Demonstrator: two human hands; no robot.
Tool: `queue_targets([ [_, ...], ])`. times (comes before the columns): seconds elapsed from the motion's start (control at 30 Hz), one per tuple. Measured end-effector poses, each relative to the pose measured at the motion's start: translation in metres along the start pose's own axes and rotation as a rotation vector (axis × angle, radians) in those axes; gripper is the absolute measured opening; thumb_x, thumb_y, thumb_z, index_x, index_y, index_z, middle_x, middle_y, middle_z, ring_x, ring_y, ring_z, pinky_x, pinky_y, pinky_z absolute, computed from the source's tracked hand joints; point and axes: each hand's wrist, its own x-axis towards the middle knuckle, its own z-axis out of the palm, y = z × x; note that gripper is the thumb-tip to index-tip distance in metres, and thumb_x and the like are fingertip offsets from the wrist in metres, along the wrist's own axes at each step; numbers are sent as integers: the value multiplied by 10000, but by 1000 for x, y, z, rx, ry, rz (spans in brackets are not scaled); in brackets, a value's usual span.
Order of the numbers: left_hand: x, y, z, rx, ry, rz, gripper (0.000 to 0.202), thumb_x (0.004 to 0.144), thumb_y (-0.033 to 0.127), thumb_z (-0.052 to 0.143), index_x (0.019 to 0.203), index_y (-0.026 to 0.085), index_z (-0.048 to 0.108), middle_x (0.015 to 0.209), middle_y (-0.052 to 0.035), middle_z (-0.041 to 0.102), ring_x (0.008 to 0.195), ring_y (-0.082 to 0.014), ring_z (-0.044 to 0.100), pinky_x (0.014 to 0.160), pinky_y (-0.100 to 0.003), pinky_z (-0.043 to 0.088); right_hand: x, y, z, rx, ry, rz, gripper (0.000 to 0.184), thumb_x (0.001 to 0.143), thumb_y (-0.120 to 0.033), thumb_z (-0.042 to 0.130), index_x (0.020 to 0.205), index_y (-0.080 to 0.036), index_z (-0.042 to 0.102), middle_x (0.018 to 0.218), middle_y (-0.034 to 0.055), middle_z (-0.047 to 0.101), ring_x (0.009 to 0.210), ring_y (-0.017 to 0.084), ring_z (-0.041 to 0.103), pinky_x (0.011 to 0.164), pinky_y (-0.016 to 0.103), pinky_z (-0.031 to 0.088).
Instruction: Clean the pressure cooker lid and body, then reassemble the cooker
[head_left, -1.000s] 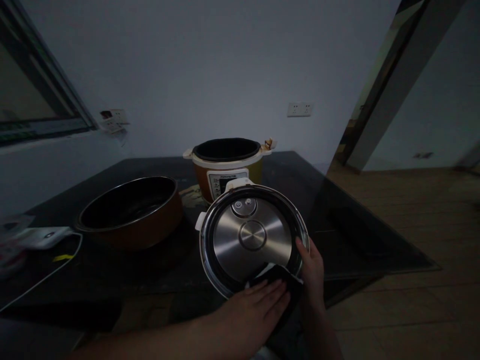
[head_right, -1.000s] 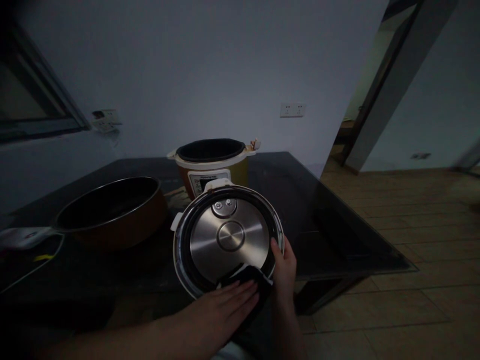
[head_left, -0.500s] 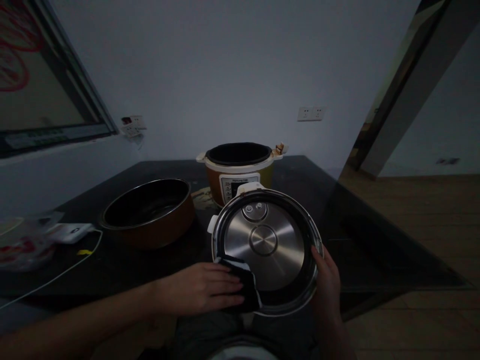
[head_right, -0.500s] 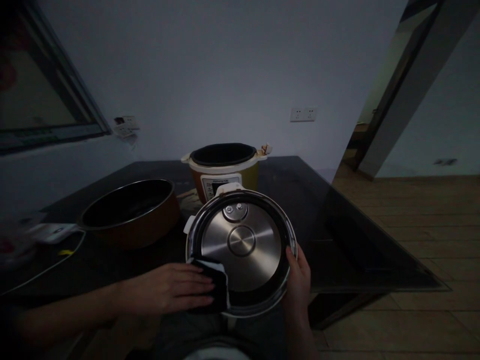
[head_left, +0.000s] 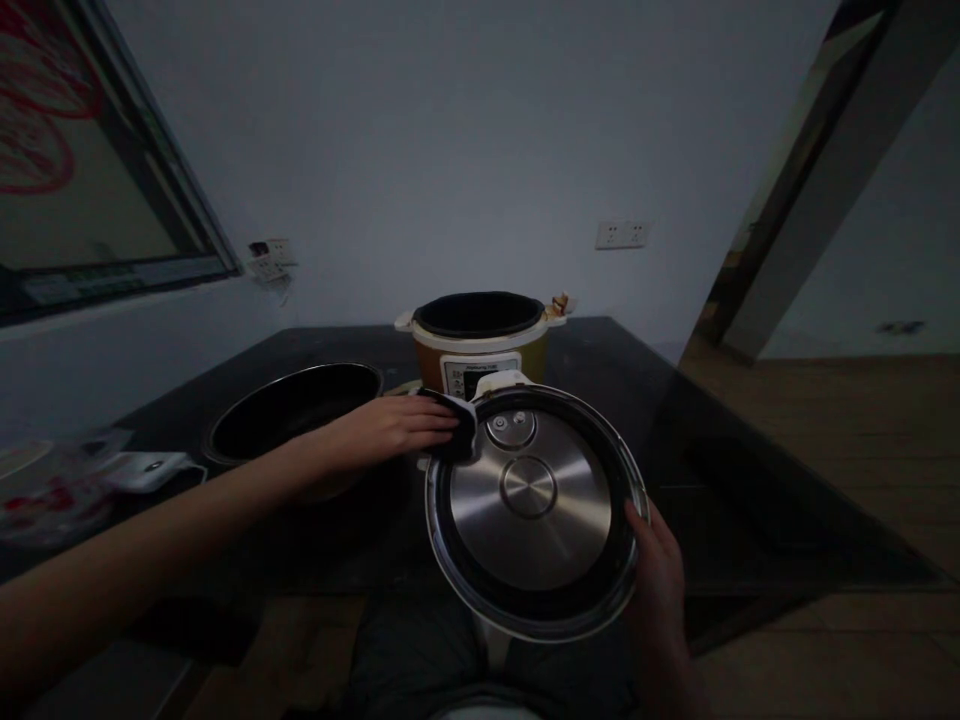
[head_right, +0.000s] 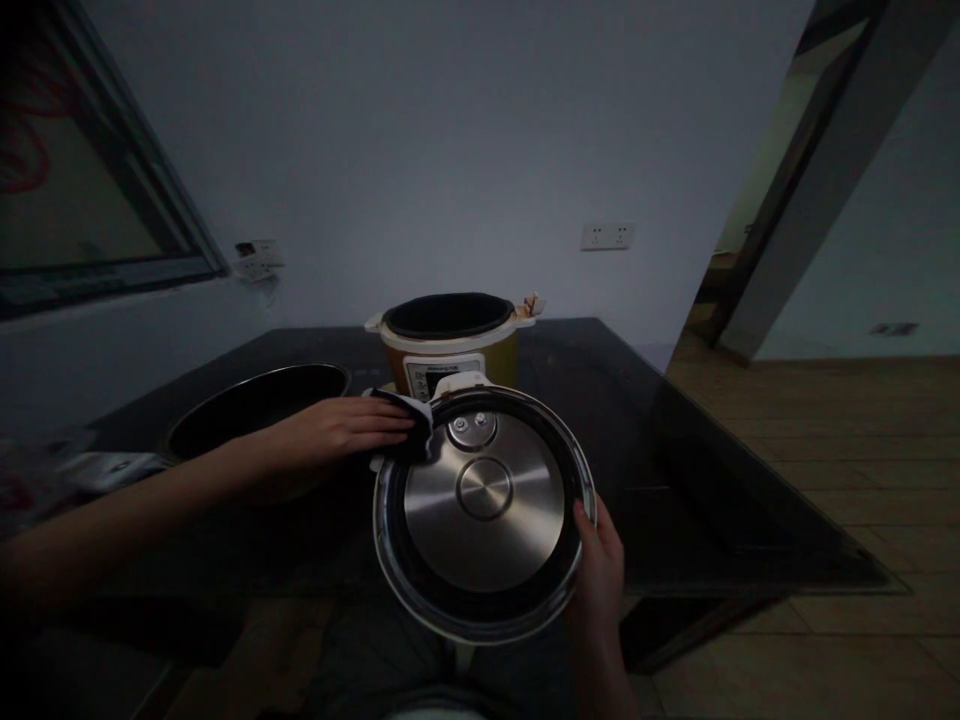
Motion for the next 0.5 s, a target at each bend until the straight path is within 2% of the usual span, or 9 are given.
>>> queue_targets([
  [0.13, 12, -13, 5, 62, 26, -19, 384, 979, 164, 350, 1289, 205, 571, 1393, -79, 535, 1329, -206, 447, 1127, -427, 340, 3, 3, -1, 28, -5, 34, 518, 612, -449, 776, 1068, -215, 700, 1010, 35, 735, 956, 248, 643, 786, 325, 492],
  [0.27, 13, -6, 7, 67, 47, -55, 395, 976, 145, 339, 1302, 193, 557, 1397, -90, 528, 1326, -211, 452, 1114, -433, 356, 2, 3, -2, 28, 14, 31, 529, 608, -448, 776, 1076, -213, 697, 998, 35, 736, 939, 246, 649, 771, 323, 497],
  [0.4, -5, 12, 7, 13, 17, -31, 393, 958, 133, 366, 1283, 209, 573, 1397, -78, 528, 1311, -197, 472, 1131, -407, 333, 1, 2, -1, 18, 6, 23, 531, 602, -446, 779, 1068, -207, 695, 983, 30, 735, 931, 244, 648, 750, 315, 499],
  [0.5, -27, 25, 14, -47, 54, -7, 439, 924, 102, 379, 1316, 215, 541, 1384, -73, 543, 1320, -187, 461, 1138, -389, 319, 0, 0, 1, 21, 15, 24, 522, 596, -448, 776, 1052, -205, 701, 975, 33, 734, 923, 245, 649, 754, 321, 501],
])
